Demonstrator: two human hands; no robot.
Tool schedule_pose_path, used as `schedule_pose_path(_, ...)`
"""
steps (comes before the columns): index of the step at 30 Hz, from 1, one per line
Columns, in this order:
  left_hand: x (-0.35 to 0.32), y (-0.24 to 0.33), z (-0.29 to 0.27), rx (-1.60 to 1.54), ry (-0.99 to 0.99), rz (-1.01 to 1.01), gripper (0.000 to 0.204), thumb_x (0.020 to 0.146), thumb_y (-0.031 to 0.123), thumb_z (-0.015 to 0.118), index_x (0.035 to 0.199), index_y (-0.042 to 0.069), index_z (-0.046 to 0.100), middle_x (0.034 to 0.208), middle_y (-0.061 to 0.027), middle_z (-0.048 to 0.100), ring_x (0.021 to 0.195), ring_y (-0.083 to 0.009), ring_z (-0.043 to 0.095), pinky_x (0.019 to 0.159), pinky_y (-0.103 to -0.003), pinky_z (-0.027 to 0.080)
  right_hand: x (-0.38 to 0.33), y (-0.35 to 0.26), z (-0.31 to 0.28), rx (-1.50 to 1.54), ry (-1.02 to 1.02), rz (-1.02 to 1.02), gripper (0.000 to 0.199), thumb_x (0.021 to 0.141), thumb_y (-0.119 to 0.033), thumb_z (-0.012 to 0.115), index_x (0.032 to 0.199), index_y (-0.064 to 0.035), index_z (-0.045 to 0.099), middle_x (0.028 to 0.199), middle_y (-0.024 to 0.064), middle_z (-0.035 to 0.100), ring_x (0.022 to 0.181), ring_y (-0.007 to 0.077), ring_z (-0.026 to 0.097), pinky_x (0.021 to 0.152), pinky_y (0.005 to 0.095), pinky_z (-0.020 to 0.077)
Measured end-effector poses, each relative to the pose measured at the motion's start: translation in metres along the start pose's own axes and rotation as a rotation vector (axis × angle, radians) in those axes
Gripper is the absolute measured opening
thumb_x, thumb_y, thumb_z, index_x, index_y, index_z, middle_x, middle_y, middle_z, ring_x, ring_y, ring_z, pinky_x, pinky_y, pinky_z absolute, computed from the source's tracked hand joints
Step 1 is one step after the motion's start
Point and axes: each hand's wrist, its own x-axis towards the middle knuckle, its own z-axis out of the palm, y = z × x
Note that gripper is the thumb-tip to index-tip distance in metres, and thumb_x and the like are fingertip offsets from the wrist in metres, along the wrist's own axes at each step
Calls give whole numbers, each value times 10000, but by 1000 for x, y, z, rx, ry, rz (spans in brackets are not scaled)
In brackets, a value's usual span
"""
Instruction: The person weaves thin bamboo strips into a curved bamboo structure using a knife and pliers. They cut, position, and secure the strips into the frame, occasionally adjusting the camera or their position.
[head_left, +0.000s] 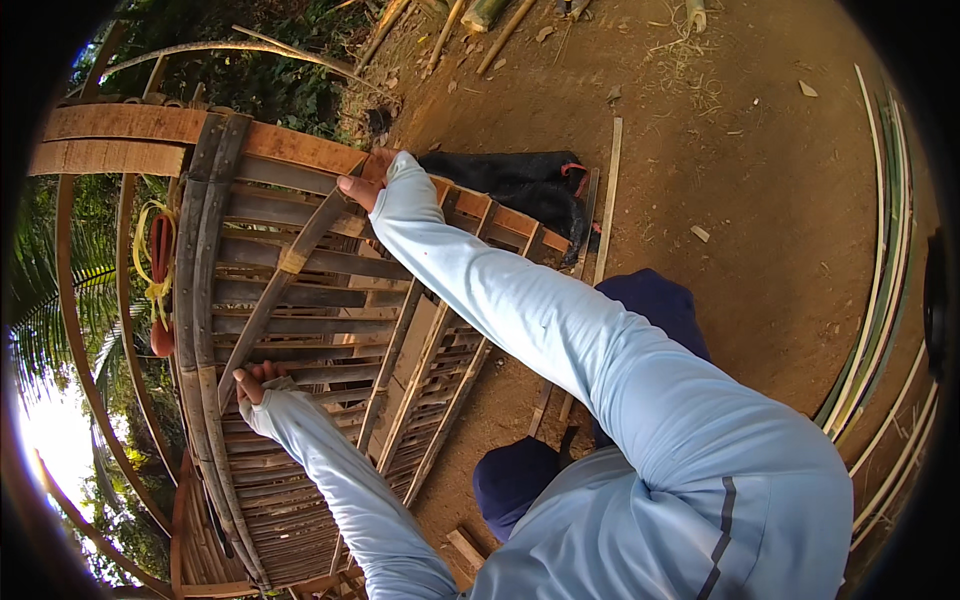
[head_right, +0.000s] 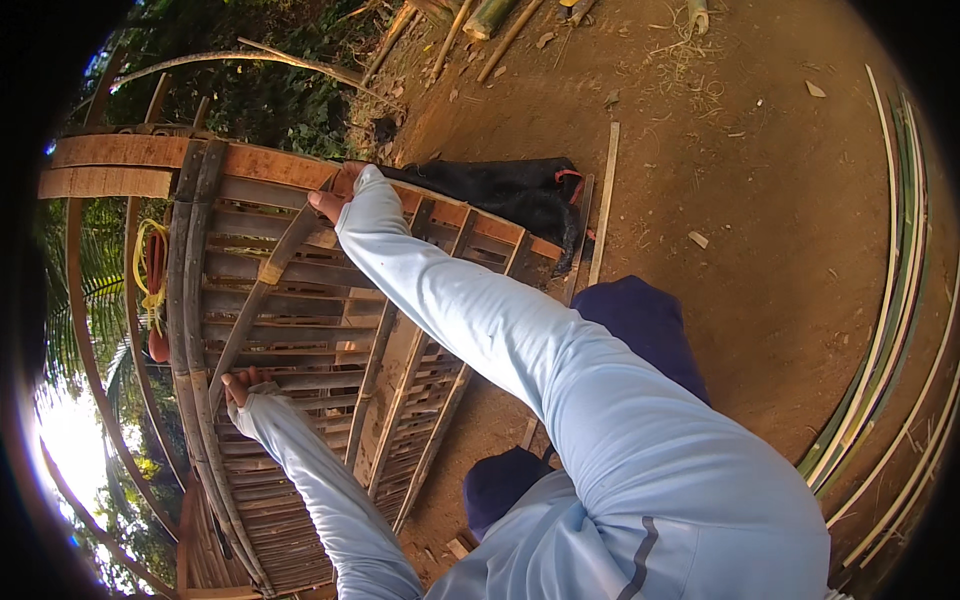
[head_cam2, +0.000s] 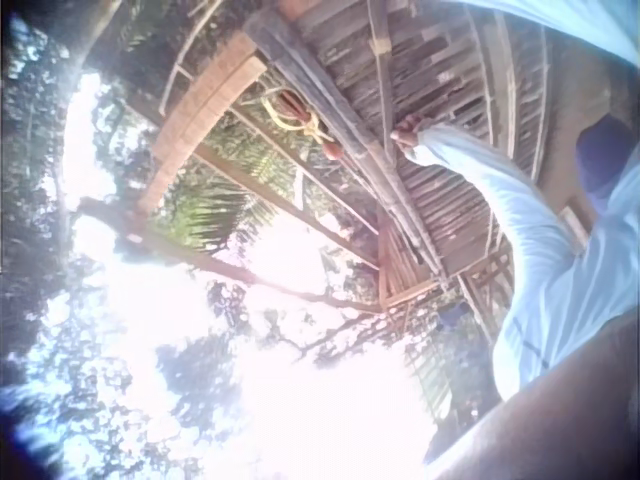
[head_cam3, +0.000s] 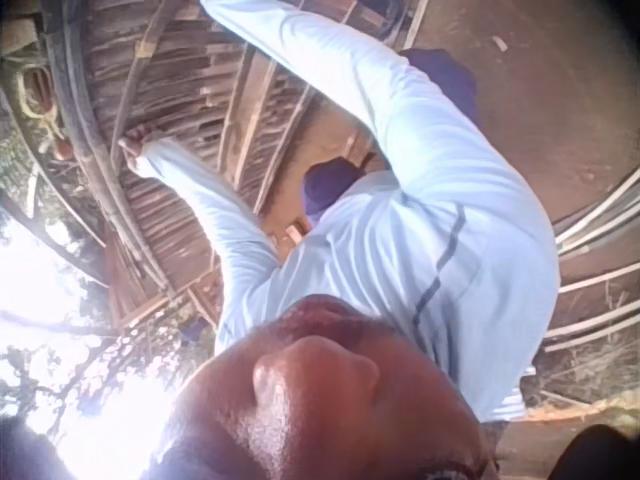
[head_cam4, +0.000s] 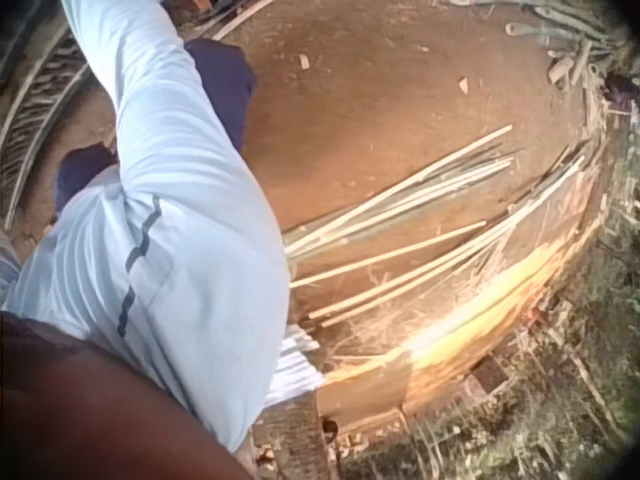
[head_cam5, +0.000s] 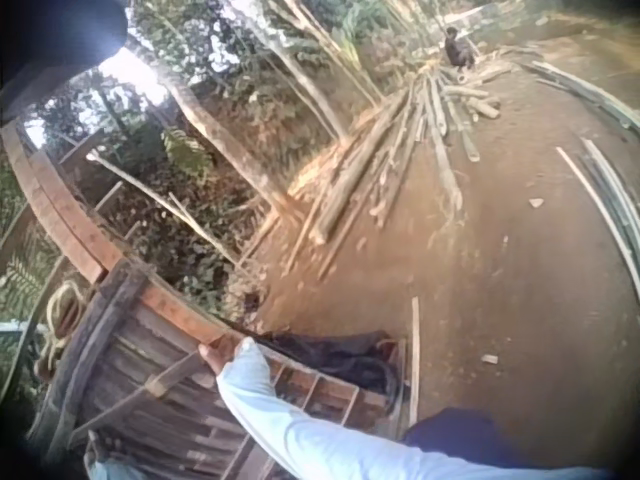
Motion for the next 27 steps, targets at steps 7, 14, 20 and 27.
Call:
schedule_pose_path(7, 8, -1, -6, -25, -37, -6, 378, 825, 298, 779, 1048, 41, 613, 836, -54, 617, 750, -187, 629, 699, -370, 558, -1, -26, -6, -91, -71, 208, 603, 728, -205, 842, 1169, -5, 482, 806, 26, 563, 714, 128, 531, 657, 307, 459)
schedule_pose_path(14, 7, -1, -5, -35, -37, 19, 362, 816, 305, 787, 1025, 66, 614, 829, -40, 615, 768, -197, 626, 708, -390, 546, 0, -16, -6, -45, -50, 167, 651, 714, -367, 823, 1176, -16, 528, 731, 12, 499, 653, 148, 499, 584, 332, 425)
schedule_pose_path(20, 8, -5, -7, -23, -5, 26, 385, 812, 316, 788, 1043, 66, 607, 858, -52, 612, 783, -217, 627, 703, -400, 545, -1, -32, -7, 73, -95, 295, 623, 746, -137, 815, 1215, -21, 422, 828, 23, 523, 727, 124, 546, 658, 286, 452)
schedule_pose_path(27, 20, -7, -9, 1, 2, 18, 437, 817, 328, 782, 1095, 49, 592, 931, -74, 613, 825, -228, 637, 727, -408, 549, 2, -23, -6, 48, -134, 302, 624, 755, -146, 811, 1209, -7, 408, 823, -6, 489, 731, 104, 460, 696, 257, 413)
